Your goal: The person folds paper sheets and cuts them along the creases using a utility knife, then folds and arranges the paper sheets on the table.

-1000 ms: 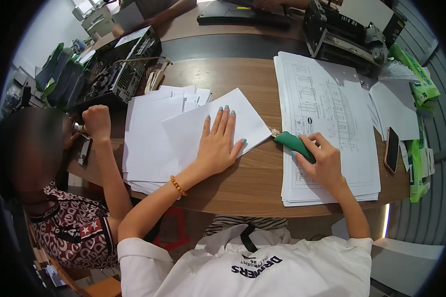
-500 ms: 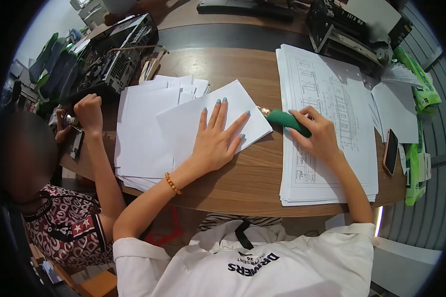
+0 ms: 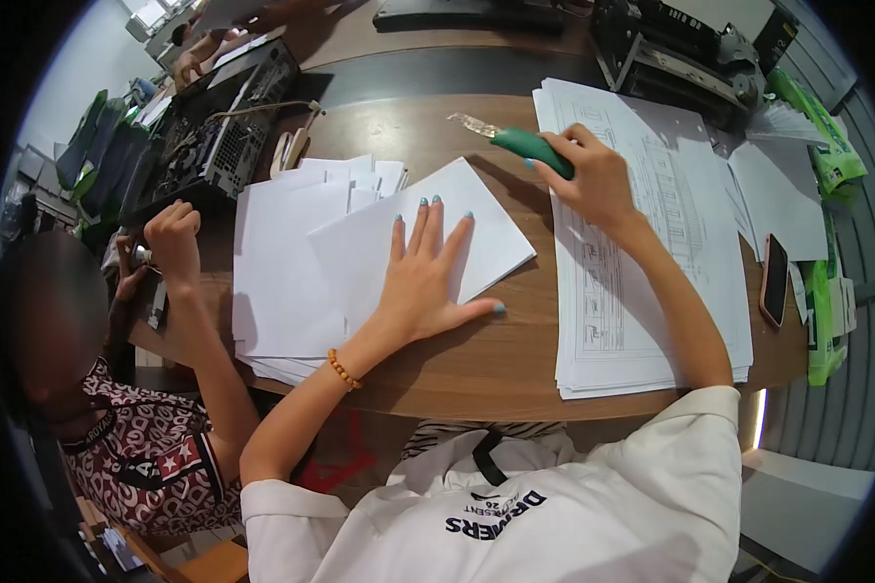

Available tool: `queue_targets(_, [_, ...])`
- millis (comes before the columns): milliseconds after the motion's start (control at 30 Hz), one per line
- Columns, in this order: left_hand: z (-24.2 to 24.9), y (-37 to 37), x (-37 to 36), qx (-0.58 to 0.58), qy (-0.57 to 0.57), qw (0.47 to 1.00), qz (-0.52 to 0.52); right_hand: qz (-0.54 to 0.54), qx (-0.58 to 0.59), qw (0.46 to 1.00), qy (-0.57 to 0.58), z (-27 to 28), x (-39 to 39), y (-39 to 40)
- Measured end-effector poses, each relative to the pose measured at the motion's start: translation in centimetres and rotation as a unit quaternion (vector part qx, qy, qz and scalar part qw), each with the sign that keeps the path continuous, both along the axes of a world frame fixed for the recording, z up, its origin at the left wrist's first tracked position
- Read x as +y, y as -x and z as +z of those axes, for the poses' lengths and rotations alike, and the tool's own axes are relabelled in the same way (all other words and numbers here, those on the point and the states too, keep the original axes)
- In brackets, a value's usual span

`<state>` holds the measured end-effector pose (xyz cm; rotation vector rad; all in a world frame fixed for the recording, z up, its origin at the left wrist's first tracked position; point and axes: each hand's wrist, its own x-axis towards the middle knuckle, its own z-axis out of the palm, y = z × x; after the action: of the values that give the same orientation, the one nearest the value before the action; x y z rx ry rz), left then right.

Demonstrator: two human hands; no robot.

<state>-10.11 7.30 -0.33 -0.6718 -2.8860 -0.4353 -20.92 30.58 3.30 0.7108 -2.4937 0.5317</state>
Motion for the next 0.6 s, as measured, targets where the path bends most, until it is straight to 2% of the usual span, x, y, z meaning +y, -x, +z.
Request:
queue_targets(267, [-0.9,0.4,-0.6,-0.006,-0.074,0.997,-0.008,0.003,-0.092,0.996,0.012,3.1,8.2,-10.3])
queue_targets(467, [-0.6,0.1,-0.3,-0.007,-0.061,0.998,-0.016,0.028,-0.154,0.988,-0.008,2.6,9.3,-14.0])
queue_targets(600, [-0.9,0.2,-0.3,-0.005,-0.061,0.998,-0.012,0.04,-0.15,0.988,-0.012,2.4,8.9,-14.1])
